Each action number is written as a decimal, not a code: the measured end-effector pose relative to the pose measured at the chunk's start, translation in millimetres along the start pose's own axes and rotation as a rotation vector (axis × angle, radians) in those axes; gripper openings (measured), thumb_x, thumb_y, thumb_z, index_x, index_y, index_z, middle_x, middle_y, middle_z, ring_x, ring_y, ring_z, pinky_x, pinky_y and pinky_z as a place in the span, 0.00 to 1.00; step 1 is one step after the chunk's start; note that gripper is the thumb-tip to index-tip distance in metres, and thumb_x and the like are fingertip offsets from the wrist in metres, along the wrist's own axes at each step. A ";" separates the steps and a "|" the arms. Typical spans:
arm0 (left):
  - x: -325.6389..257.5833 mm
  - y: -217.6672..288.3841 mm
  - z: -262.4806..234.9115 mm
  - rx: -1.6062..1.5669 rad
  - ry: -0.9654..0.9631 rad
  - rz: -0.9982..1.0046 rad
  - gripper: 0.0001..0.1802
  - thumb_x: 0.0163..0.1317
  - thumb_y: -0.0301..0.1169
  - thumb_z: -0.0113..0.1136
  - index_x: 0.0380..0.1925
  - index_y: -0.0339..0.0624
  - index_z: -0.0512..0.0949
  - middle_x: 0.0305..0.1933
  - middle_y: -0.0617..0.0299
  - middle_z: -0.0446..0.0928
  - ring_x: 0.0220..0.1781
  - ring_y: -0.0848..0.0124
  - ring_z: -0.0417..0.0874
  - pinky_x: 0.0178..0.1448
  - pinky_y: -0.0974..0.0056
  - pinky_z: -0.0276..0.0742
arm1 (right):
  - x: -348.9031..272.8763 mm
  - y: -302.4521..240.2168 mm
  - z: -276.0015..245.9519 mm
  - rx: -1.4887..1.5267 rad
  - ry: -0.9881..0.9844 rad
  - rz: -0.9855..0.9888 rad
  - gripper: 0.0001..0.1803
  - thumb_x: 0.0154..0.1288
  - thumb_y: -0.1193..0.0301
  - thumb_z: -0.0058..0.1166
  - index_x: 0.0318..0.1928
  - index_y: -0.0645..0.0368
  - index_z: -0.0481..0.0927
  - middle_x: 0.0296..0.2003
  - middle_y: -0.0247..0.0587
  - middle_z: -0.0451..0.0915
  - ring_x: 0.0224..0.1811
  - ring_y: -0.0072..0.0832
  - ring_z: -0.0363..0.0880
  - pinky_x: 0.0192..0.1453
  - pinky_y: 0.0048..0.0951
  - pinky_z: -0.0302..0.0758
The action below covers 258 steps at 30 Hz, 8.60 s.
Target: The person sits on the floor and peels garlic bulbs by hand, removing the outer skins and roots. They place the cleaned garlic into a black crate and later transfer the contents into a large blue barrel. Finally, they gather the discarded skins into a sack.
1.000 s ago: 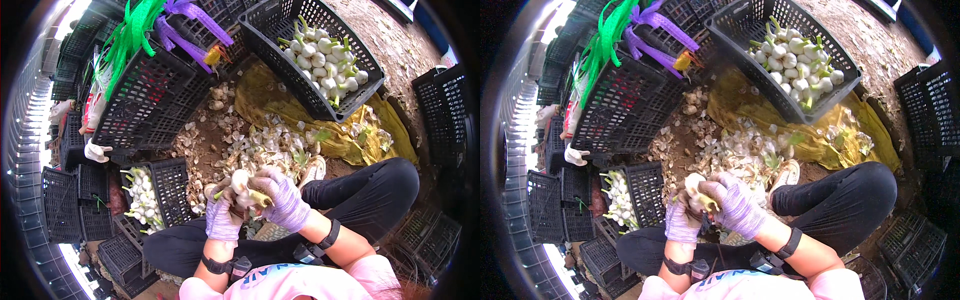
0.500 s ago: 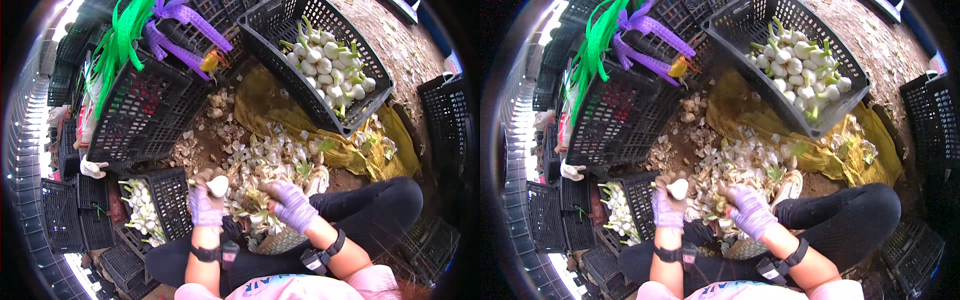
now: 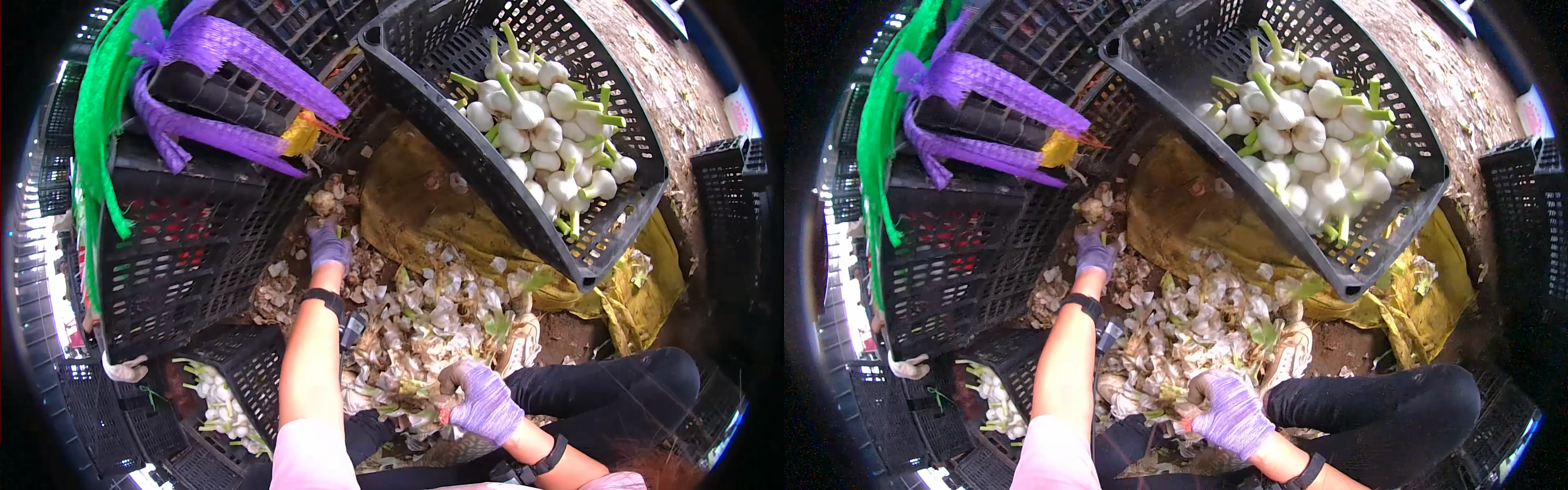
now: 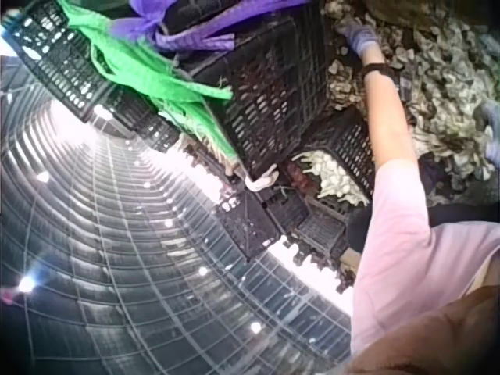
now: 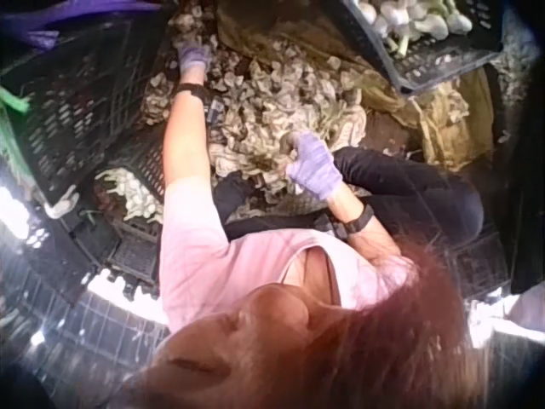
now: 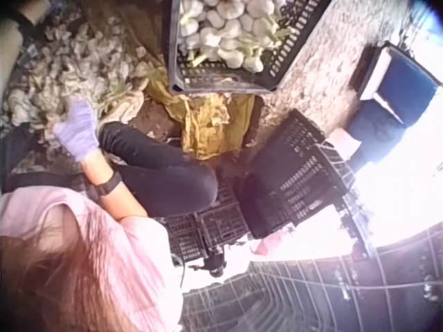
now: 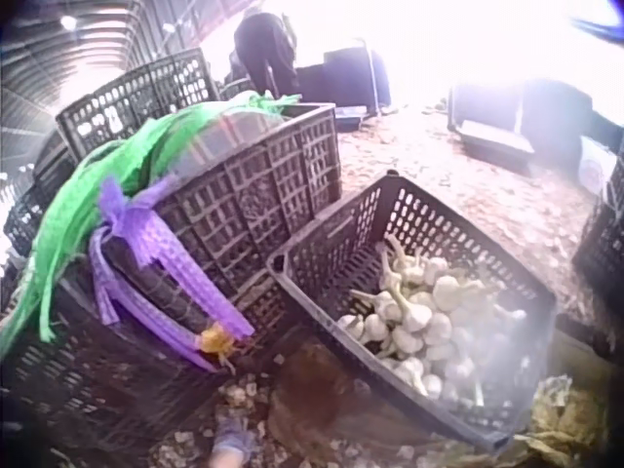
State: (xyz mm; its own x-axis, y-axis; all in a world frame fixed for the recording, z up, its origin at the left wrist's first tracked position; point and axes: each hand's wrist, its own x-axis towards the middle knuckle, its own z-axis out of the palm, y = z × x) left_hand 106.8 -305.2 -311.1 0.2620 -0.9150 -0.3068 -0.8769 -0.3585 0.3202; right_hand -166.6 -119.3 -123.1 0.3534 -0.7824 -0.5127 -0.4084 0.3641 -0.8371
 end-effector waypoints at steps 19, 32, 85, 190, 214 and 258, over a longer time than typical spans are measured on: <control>-323.1 85.1 -171.2 -0.633 -0.171 0.657 0.37 0.38 0.24 0.68 0.54 0.44 0.67 0.52 0.53 0.70 0.54 0.59 0.72 0.55 0.60 0.69 | -64.1 -38.3 14.1 0.834 -0.097 -0.206 0.31 0.55 0.47 0.53 0.42 0.64 0.72 0.32 0.37 0.75 0.36 0.20 0.70 0.42 0.23 0.68; -393.8 76.0 -173.6 -1.120 -0.294 0.291 0.36 0.41 0.25 0.67 0.55 0.40 0.65 0.55 0.53 0.69 0.54 0.62 0.72 0.56 0.62 0.69 | -100.8 -38.0 14.7 1.017 -0.323 -0.051 0.18 0.53 0.65 0.61 0.39 0.66 0.75 0.30 0.40 0.78 0.31 0.24 0.79 0.34 0.24 0.76; -383.1 86.1 -153.9 -1.249 -0.447 -0.048 0.33 0.54 0.43 0.62 0.55 0.39 0.64 0.46 0.59 0.72 0.44 0.71 0.75 0.44 0.69 0.75 | -91.0 -25.7 10.9 0.497 -0.091 -0.312 0.13 0.51 0.64 0.56 0.31 0.60 0.71 0.24 0.46 0.69 0.30 0.43 0.70 0.34 0.34 0.67; -282.8 108.4 -164.2 -1.200 -0.666 0.040 0.42 0.44 0.24 0.67 0.59 0.34 0.57 0.51 0.59 0.69 0.51 0.71 0.71 0.55 0.67 0.70 | -53.1 -25.4 5.1 0.779 0.241 -0.220 0.38 0.51 0.50 0.61 0.55 0.64 0.66 0.45 0.32 0.71 0.45 0.18 0.68 0.50 0.22 0.68; -433.1 82.8 -188.1 -1.550 -0.410 0.168 0.48 0.33 0.48 0.74 0.54 0.38 0.63 0.51 0.60 0.69 0.52 0.69 0.71 0.56 0.64 0.70 | -154.1 -59.7 11.3 0.808 -0.200 -0.261 0.19 0.53 0.67 0.60 0.44 0.63 0.76 0.33 0.31 0.77 0.34 0.14 0.71 0.38 0.18 0.70; -413.9 78.4 -190.0 -1.359 -0.293 0.077 0.36 0.50 0.44 0.65 0.56 0.37 0.66 0.42 0.62 0.75 0.40 0.74 0.75 0.43 0.71 0.74 | -155.7 -65.4 11.1 1.403 -0.403 -0.111 0.15 0.59 0.67 0.48 0.43 0.65 0.71 0.38 0.49 0.76 0.42 0.40 0.78 0.45 0.40 0.79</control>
State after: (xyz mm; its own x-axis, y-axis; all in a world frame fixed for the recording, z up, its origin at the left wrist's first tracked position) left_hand 6.2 10.2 11.3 -0.0098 -0.9293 -0.3693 0.2332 -0.3613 0.9028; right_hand -185.6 -15.7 9.3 0.6308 -0.7330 -0.2547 0.6896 0.6800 -0.2490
